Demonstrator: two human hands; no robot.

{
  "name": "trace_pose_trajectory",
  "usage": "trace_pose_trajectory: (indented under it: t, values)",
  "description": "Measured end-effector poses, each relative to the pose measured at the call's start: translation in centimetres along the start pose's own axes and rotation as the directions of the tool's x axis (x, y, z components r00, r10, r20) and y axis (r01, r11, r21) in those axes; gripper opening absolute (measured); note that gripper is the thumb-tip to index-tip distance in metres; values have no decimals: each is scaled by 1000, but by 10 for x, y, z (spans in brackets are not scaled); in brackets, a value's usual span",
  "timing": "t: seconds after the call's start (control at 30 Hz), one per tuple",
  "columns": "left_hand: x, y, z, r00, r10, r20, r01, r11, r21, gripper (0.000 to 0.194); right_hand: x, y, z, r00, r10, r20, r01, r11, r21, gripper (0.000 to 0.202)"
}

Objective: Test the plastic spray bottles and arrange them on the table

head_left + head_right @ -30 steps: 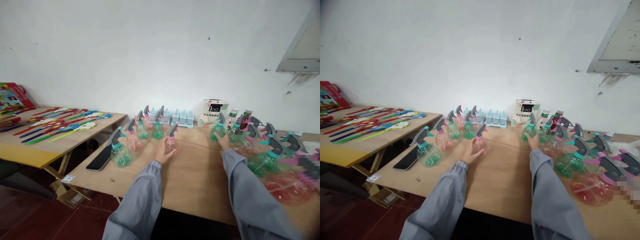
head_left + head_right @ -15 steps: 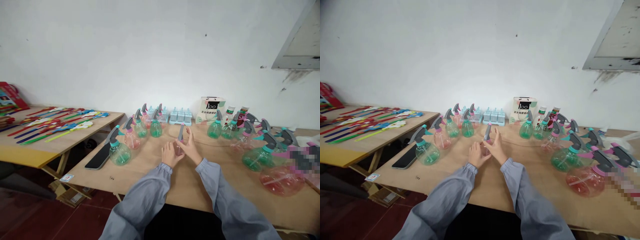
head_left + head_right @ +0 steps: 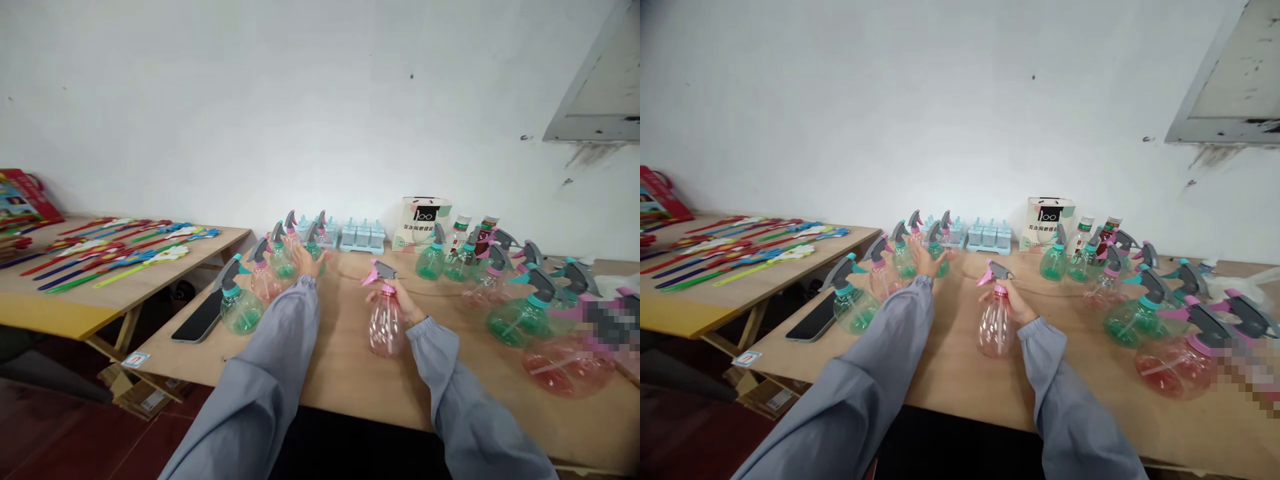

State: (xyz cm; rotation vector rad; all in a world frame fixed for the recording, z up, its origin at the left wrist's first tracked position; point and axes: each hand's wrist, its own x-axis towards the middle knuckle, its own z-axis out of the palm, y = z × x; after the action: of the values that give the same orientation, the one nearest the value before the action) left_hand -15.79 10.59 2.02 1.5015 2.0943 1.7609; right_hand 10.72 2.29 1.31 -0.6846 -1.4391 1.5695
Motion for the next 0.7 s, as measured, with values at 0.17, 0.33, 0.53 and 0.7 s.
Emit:
trace_pose_trajectory:
  t: [0.17, 0.33, 0.53, 0.7]
  values:
    - [0, -4, 6, 991, -21, 131, 16, 999, 41, 68, -9, 3, -20, 970, 108, 217, -116, 993, 22, 58]
    - [-40, -9, -4, 974, 94, 205, -113, 990, 81, 64, -10, 3, -25, 981, 67, 181, -73, 997, 26, 60]
    - [-98, -20, -12, 916, 336, 220, -314, 940, -133, 69, -13, -6, -22, 982, 34, 183, -38, 999, 18, 56]
    - [-114, -23, -19, 887, 387, 252, -315, 906, -282, 70, -12, -3, -22, 987, 21, 158, -17, 1000, -24, 54]
